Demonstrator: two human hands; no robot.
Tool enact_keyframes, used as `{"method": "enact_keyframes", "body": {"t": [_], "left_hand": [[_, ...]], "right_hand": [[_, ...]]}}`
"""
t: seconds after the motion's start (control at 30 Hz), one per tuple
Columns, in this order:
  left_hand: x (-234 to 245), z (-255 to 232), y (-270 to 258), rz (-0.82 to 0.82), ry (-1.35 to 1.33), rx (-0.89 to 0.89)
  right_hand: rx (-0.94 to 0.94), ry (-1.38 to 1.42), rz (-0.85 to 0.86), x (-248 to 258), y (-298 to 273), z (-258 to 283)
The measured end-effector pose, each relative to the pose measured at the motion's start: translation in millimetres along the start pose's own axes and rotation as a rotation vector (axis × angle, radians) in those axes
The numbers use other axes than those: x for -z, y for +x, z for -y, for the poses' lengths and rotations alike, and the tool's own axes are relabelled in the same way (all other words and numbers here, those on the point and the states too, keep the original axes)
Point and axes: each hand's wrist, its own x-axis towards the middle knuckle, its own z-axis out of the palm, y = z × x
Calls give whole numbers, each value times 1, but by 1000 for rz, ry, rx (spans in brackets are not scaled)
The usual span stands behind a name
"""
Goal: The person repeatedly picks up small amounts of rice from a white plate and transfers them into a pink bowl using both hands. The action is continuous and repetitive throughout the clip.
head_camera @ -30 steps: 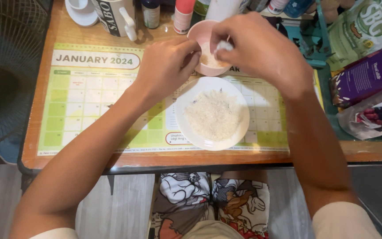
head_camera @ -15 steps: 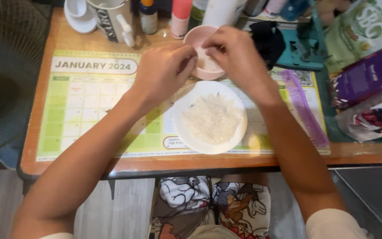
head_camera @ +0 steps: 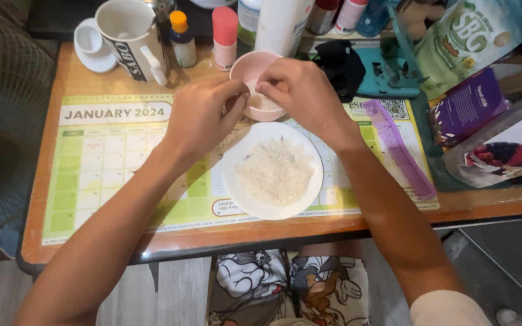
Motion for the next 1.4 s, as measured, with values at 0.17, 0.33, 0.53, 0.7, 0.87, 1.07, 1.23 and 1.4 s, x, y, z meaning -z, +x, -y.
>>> {"method": "enact_keyframes", "body": {"t": [0.17, 0.33, 0.53, 0.7, 0.87, 1.07, 1.23, 1.4], "left_hand": [[1, -2, 1, 11, -14, 21], [0, -1, 1, 7, -14, 4], [0, -1, 0, 0, -6, 10], [0, -1, 1, -1, -5, 6], [0, 0, 0, -2, -10, 12], [0, 0, 1, -7, -11, 2], [0, 0, 0, 5, 1, 11], [-1, 1, 0, -1, 3, 0]], "right_hand": [[80, 32, 22, 2, 0, 4], [79, 54, -34, -1, -2, 0], [19, 51, -35, -7, -1, -5], [87, 36, -29, -5, -2, -4], [28, 59, -32, -3, -1, 1], [-29, -6, -35, -4, -2, 3], [135, 25, -31, -3, -1, 1], [48, 31, -31, -5, -2, 1]]}}
